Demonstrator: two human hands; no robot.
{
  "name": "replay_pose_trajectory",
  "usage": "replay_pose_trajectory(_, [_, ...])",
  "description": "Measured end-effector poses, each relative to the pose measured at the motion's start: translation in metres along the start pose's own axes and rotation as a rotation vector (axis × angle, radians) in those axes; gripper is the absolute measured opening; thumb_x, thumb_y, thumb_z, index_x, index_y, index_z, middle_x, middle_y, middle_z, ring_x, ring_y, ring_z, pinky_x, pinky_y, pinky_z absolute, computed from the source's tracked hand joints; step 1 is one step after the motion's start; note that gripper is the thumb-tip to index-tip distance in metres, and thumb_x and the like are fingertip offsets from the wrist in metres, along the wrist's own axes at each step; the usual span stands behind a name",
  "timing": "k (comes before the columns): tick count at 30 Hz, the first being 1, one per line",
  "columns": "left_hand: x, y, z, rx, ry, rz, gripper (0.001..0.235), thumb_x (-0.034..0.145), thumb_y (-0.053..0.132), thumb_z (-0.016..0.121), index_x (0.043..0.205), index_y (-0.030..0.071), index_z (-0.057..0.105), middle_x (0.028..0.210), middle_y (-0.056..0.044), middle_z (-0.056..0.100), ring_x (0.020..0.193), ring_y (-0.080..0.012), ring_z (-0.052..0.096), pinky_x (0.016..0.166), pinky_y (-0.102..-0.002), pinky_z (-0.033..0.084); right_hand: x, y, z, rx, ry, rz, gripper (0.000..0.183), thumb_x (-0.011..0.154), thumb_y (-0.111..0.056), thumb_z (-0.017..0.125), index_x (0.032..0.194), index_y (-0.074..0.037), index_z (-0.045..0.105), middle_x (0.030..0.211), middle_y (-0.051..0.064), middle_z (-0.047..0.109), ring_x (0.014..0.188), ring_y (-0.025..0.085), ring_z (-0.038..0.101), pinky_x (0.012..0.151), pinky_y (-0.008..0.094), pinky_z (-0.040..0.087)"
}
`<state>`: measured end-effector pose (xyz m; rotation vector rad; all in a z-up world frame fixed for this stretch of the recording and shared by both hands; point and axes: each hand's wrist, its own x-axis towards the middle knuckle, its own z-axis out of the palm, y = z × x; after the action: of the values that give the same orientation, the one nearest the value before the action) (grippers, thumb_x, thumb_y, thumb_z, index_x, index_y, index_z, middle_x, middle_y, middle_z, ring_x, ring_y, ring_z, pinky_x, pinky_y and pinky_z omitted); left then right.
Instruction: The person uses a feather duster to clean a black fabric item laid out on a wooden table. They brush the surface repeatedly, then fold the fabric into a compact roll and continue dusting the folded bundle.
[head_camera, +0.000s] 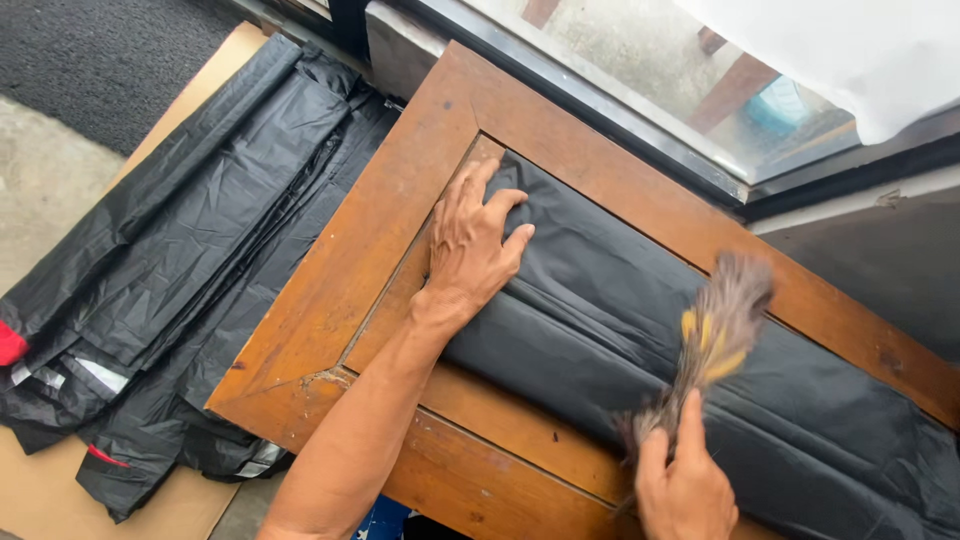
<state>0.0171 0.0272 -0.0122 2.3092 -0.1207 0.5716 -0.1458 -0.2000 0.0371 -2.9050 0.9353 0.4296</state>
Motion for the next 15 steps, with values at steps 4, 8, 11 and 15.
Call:
replay_pose_trajectory(4, [0.004, -0.005, 0.008, -0.157, 0.002, -0.14, 0.021, 0.084, 0.028, 0.061, 0.096, 0.014, 0.072, 0.125, -0.012, 0.057, 0.116, -0.0303, 0.052, 0.099, -0.041, 0.04, -0.019, -0.016, 0.03, -0.195, -0.047, -0.274, 0.078, 0.083, -0.05, 0.037, 0.154, -0.031, 0.013, 0.091, 0.012, 0.07, 0.072, 0.041, 0.068, 0.063, 0.055, 0.05])
replay_pose_trajectory(8, [0.016, 0.0, -0.01, -0.273, -0.085, -0.235, 0.048, 0.092, 0.047, 0.043, 0.098, 0.01, 0.073, 0.124, -0.015, 0.059, 0.118, -0.0309, 0.052, 0.101, -0.041, 0.036, -0.036, -0.093, 0.049, -0.08, -0.038, -0.599, 0.075, 0.085, -0.039, 0.041, 0.152, -0.016, 0.015, 0.095, 0.006, 0.067, 0.061, 0.039, 0.066, 0.05, 0.058, 0.046])
replay_pose_trajectory(11, [0.021, 0.008, -0.027, -0.446, -0.18, -0.333, 0.06, 0.091, 0.055, 0.031, 0.097, 0.013, 0.073, 0.124, -0.007, 0.061, 0.115, -0.023, 0.059, 0.094, -0.034, 0.042, -0.043, -0.141, 0.048, -0.11, 0.312, -0.977, 0.077, 0.079, -0.031, 0.054, 0.144, 0.002, 0.029, 0.065, -0.001, 0.055, 0.035, 0.024, 0.053, 0.023, 0.043, 0.032])
replay_pose_trajectory(15, [0.012, 0.02, -0.023, -0.244, -0.05, -0.165, 0.045, 0.095, 0.048, 0.035, 0.09, 0.01, 0.059, 0.123, -0.019, 0.055, 0.123, -0.0346, 0.044, 0.1, -0.048, 0.027, -0.046, -0.146, 0.012, 0.342, -0.182, -0.991, 0.033, 0.085, -0.021, 0.042, 0.117, -0.012, 0.046, 0.075, 0.011, 0.062, 0.066, 0.044, 0.057, 0.049, 0.056, 0.04])
